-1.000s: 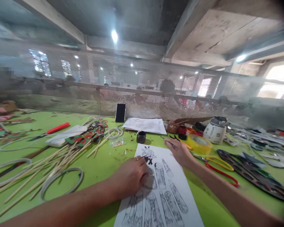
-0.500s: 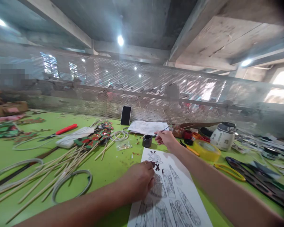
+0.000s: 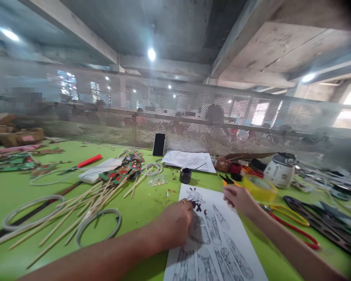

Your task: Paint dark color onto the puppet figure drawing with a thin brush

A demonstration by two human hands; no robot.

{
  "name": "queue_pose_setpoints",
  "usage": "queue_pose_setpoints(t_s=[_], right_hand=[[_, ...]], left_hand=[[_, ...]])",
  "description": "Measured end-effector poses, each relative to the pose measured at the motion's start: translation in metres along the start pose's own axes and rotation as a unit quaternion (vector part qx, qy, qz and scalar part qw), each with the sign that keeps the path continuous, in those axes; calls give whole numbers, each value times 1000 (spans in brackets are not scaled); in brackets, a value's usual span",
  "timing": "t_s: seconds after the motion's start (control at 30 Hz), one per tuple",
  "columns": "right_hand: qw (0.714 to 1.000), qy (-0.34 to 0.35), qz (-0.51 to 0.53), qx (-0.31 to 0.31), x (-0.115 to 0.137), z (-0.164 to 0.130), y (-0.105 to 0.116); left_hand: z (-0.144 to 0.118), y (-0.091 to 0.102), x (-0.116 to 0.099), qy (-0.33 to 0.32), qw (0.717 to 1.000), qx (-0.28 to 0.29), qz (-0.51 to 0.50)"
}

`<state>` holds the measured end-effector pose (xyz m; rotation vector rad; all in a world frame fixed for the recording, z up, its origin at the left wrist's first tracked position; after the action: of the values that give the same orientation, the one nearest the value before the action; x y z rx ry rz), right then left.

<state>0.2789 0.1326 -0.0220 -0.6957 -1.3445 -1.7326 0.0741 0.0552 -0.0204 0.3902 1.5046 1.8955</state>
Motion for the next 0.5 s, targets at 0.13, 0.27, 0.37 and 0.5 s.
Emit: queue_pose_setpoints(t_s=[0.13,0.27,0.37,0.5], right_hand=[[980,94,-172,-11,-10,-51,24],[935,185,-292,79,-6,-77,6],[916,193,-336,105,-3,-72,-6],[908,167,-373,92,-7,-59,-9]], left_hand=[[-2,0,-3,-13,1000,4,9],[-1,0,-2,-21,1000,0,-1],[1,0,2,-9,1000,-9,-10],[3,6,15,26,999,-18,-29]])
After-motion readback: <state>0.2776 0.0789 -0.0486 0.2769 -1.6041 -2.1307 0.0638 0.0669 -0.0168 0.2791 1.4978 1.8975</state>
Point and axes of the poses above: each hand's wrist, its own z-axis towards the middle knuckle, its own y-axis out of the back of the hand, x = y × z, the point moved 9 cm from there along z, towards the middle knuckle, and after that the axes turned 10 degrees about y, right-handed, at the moved point
